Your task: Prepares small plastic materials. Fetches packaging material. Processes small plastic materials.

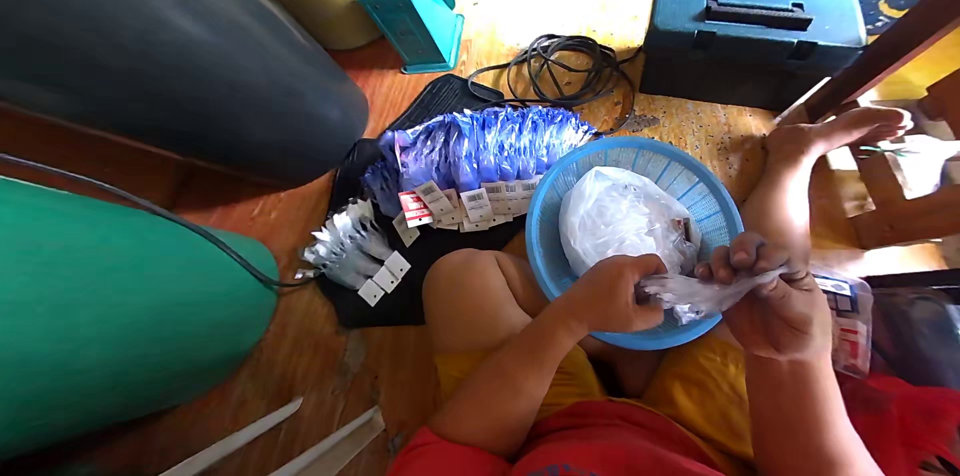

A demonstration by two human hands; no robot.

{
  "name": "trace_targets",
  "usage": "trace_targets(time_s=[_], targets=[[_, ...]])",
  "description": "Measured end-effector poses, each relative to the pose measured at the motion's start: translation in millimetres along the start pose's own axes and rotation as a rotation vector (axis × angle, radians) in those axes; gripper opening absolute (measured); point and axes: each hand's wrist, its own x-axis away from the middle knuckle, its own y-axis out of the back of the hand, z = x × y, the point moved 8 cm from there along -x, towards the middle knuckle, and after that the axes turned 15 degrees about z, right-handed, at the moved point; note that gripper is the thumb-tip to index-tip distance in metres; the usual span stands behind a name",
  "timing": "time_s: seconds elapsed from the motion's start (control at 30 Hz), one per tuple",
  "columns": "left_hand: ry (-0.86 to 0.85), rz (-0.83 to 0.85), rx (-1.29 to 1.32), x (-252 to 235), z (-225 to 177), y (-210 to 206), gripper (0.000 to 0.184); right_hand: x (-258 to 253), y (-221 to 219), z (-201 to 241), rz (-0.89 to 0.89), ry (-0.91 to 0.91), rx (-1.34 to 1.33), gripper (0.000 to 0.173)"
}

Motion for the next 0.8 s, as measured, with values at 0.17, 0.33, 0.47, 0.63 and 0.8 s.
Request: trace_targets(time_s=[0.17, 0.33, 0.47, 0.63, 0.8], targets=[[0.087, -0.04, -0.113, -3.9, -0.8, -7.0, 0.036, -1.7, -3.3, -0.2, -0.006, 0.005, -0.003, 0.01], [-0.01, -0.119, -0.144, -0.2, 0.9, 0.1, 0.022, 0.9, 0.1, 0.2, -0.017, 0.001, -0.008, 0.009], [-0.067, -0.13, -0.064, -0.4, 2.7, 0.4, 0.028, 1.0, 0.0, 1.3, -0.011, 0.003, -0.014, 0.01], [-0.169, -0.161, 0.053, -3.1, 1.6, -8.0, 0.032, 0.5, -0.1, 2.7, -0.013, 0.004, -0.016, 0.01], [-0.123, -0.257, 0.009, -4.6, -0.4, -9.6, 0.036, 1.7, 1.2, 4.6, -0.021, 0.012, -0.03, 0.01]])
